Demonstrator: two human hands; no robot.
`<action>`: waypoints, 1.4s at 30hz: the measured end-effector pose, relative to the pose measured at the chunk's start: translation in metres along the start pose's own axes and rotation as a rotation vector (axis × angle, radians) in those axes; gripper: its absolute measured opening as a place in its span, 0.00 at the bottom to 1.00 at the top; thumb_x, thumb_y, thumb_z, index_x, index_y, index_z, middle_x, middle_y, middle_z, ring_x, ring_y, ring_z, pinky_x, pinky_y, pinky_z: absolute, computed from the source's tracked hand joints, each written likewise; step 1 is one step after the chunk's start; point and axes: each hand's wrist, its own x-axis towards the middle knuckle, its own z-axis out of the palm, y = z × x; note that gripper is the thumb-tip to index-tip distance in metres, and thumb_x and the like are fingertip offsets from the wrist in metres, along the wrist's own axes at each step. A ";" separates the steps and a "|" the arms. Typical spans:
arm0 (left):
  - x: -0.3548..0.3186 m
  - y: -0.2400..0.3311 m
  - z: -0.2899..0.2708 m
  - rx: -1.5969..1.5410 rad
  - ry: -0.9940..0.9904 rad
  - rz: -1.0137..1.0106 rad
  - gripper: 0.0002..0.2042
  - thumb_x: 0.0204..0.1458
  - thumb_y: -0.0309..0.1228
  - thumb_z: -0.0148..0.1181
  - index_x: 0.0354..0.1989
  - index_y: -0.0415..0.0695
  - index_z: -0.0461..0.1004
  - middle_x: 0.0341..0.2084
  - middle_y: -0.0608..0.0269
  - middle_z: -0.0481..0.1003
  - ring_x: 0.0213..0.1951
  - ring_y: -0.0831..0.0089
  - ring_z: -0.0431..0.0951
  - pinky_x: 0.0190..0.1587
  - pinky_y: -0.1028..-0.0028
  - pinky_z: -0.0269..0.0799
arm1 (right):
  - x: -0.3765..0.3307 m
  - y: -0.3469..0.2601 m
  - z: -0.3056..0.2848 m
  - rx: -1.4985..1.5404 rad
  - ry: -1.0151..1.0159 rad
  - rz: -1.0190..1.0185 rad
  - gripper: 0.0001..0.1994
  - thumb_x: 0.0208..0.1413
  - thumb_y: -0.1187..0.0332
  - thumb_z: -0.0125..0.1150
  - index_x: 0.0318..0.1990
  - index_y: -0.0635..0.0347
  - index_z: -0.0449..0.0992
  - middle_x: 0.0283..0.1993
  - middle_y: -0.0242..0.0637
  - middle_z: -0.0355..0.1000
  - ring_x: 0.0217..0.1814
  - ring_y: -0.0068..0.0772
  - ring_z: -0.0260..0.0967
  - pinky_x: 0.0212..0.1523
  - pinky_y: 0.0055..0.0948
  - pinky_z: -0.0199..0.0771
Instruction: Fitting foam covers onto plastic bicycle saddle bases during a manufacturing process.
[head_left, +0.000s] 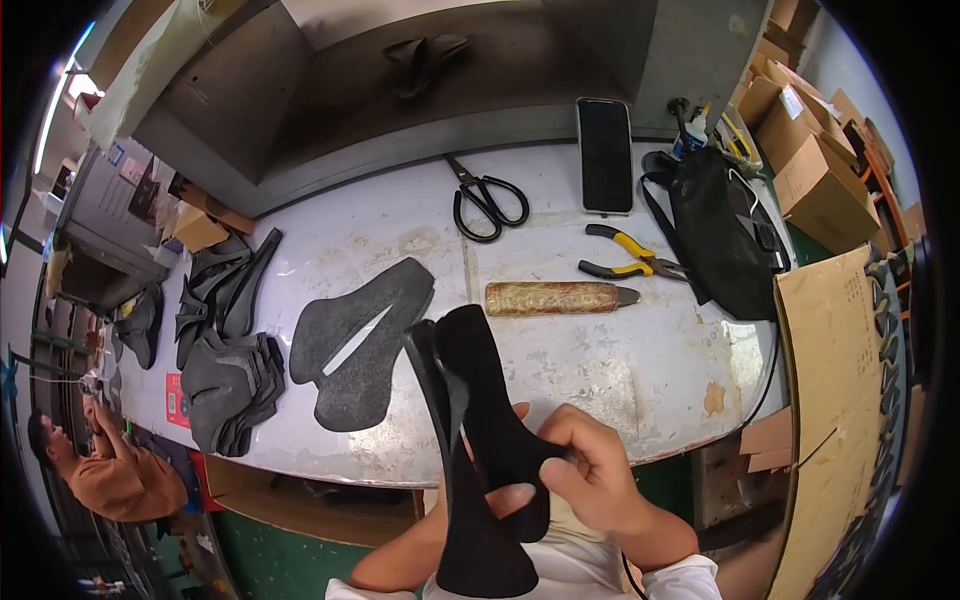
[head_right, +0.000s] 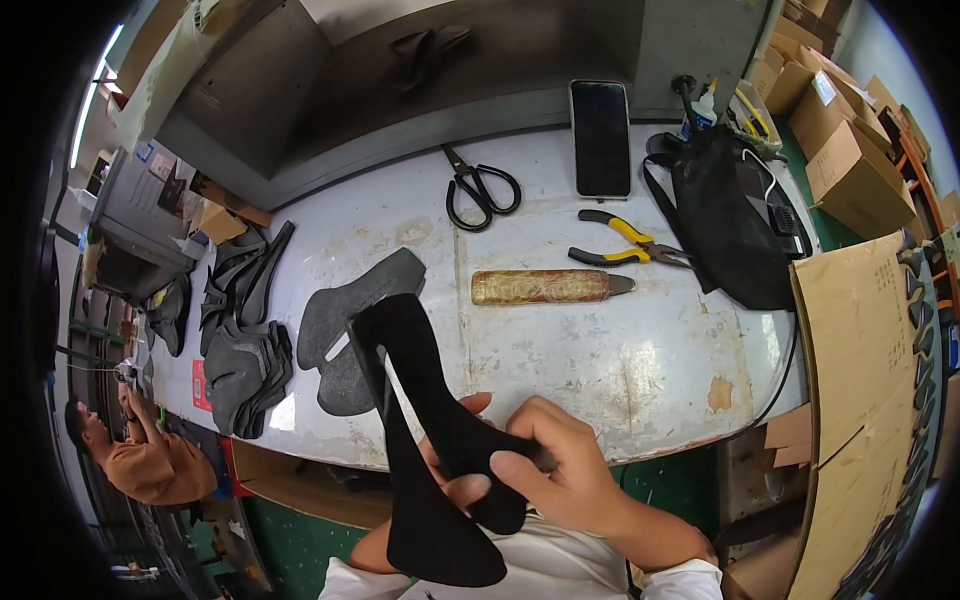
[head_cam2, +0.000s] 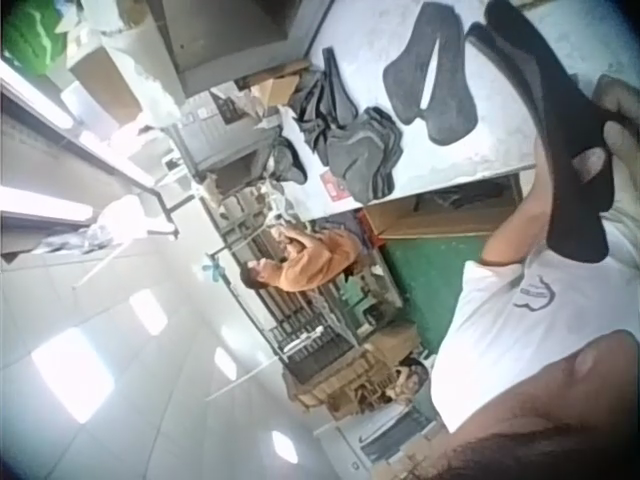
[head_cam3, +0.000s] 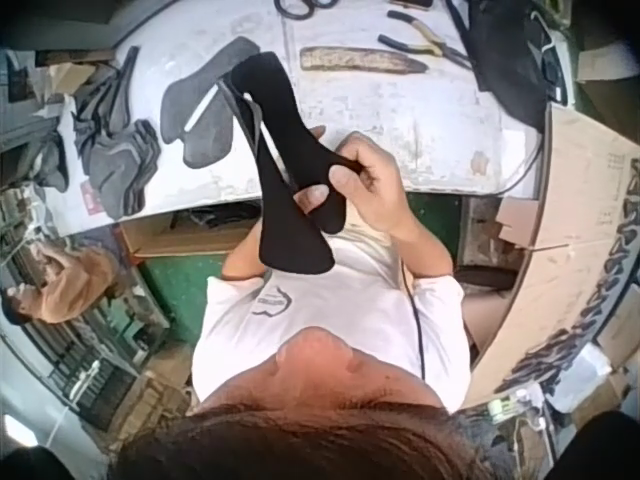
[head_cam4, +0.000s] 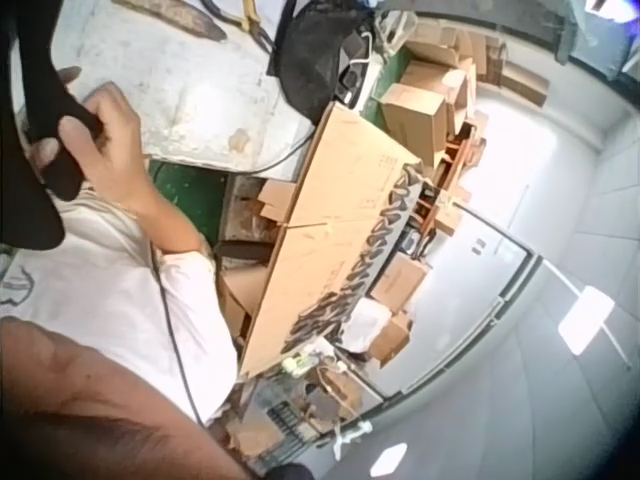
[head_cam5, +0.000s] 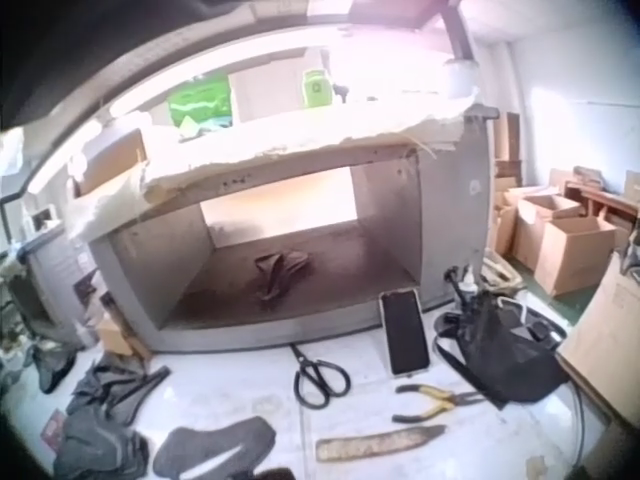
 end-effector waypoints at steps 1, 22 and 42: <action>0.001 -0.001 0.001 -0.009 -0.017 0.007 0.44 0.39 0.35 0.74 0.66 0.38 0.56 0.45 0.64 0.70 0.46 0.75 0.70 0.51 0.74 0.66 | -0.001 -0.001 -0.001 -0.086 -0.015 -0.002 0.12 0.57 0.65 0.63 0.31 0.65 0.70 0.28 0.39 0.69 0.28 0.28 0.66 0.30 0.25 0.65; -0.023 0.016 -0.004 0.242 -0.202 -0.167 0.26 0.58 0.33 0.56 0.62 0.34 0.61 0.55 0.54 0.69 0.59 0.68 0.66 0.61 0.68 0.59 | 0.007 -0.036 -0.010 -0.112 -0.132 0.266 0.12 0.63 0.67 0.58 0.27 0.63 0.73 0.22 0.25 0.67 0.24 0.11 0.59 0.23 0.20 0.59; -0.011 0.054 0.009 0.369 -0.319 -0.286 0.44 0.58 0.23 0.58 0.70 0.38 0.27 0.26 0.62 0.73 0.29 0.79 0.72 0.31 0.75 0.70 | 0.013 -0.003 -0.011 0.006 -0.040 0.102 0.15 0.55 0.68 0.67 0.22 0.64 0.69 0.17 0.29 0.63 0.20 0.14 0.56 0.20 0.22 0.55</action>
